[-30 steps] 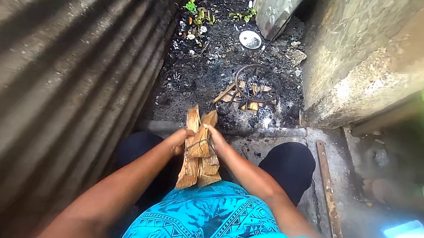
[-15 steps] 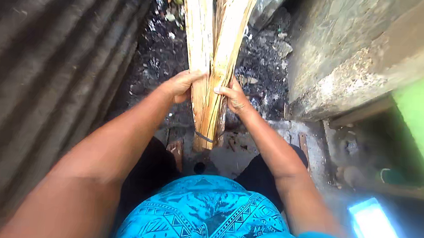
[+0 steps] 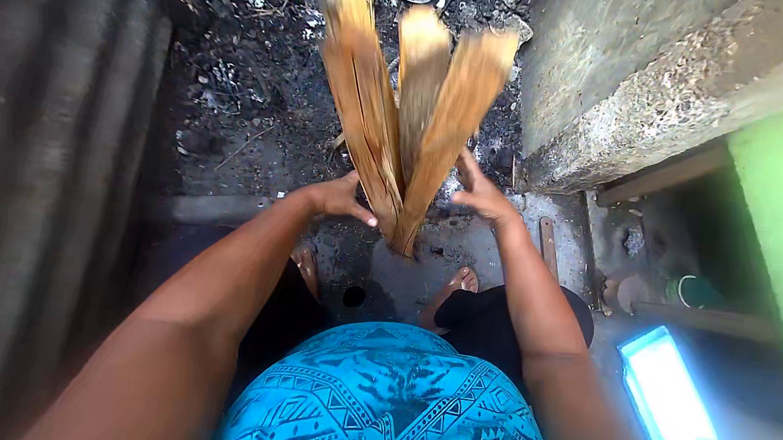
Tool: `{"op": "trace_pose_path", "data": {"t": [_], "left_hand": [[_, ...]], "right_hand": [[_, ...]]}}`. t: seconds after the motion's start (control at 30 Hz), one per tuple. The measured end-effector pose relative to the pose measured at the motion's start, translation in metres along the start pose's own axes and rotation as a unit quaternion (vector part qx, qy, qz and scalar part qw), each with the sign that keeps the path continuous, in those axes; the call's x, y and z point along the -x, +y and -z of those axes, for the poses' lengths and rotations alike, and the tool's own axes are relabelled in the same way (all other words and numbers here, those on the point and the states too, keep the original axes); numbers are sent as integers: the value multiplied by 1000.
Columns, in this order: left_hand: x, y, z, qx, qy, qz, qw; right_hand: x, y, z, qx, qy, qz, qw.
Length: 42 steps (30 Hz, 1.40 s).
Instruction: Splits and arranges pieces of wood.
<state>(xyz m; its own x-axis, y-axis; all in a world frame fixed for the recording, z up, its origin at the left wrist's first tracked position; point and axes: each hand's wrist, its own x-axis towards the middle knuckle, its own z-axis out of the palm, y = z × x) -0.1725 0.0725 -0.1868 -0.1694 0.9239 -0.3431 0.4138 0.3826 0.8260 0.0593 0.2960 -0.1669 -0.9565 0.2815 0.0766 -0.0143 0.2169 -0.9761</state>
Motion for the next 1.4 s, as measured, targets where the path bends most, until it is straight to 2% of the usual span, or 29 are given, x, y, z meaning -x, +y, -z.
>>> {"op": "trace_pose_path", "data": {"t": [0.07, 0.1, 0.17, 0.23, 0.27, 0.3, 0.37, 0.43, 0.57, 0.67, 0.73, 0.93, 1.0, 1.07, 1.13, 1.2, 1.27, 1.33, 1.4], "left_hand": [[-1, -19, 13, -45, -19, 73, 996], [-1, -27, 18, -10, 2, 97, 995], [-6, -38, 15, 185, 109, 107, 971], [-15, -32, 3, 440, 213, 88, 868], [-19, -26, 0, 510, 241, 83, 822], [-21, -20, -1, 552, 253, 76, 791], [-21, -13, -7, 594, 238, 33, 768], [-23, -11, -12, 581, 220, 22, 783], [-31, -23, -7, 536, 182, 29, 824], [-27, -14, -12, 548, 185, 6, 816], [-24, -6, -16, 556, 191, -2, 809], [-17, 15, -14, 427, 235, -20, 873], [-13, 31, -4, 423, 246, -49, 871], [-9, 37, 13, 464, 205, -88, 857], [1, 41, 35, 460, 127, -140, 868], [21, 48, 57, 371, 103, -151, 910], [43, 66, 66, 221, 170, -76, 957], [61, 93, 56, 49, 234, 35, 970], [72, 105, 39, -78, 242, 110, 961]], "right_hand": [[4, 7, 28, -127, 80, 7, 989], [3, 11, 37, -184, 136, 18, 973], [-1, 24, 49, -291, 199, 23, 936], [-11, 35, 36, -322, 240, 5, 916], [-16, 38, 26, -312, 249, 1, 917], [-19, 39, 17, -297, 246, -5, 923], [-26, 37, 1, -211, 214, -8, 954], [-34, 30, -17, -124, 162, 4, 979], [-49, 25, -34, -52, 122, -6, 991], [-57, 15, -24, -15, 66, 30, 997], [-60, 11, -17, 51, 62, 49, 996], [-51, -16, -10, 194, 53, 83, 976], [-47, -30, -10, 234, 45, 109, 965], [-43, -35, -13, 272, 45, 118, 954], [-42, -34, -18, 295, 56, 133, 945], [-43, -35, -24, 314, 66, 149, 935], [-43, -37, -32, 337, 83, 154, 925], [-43, -39, -47, 373, 121, 146, 908], [-45, -42, -64, 418, 166, 131, 884]]}}
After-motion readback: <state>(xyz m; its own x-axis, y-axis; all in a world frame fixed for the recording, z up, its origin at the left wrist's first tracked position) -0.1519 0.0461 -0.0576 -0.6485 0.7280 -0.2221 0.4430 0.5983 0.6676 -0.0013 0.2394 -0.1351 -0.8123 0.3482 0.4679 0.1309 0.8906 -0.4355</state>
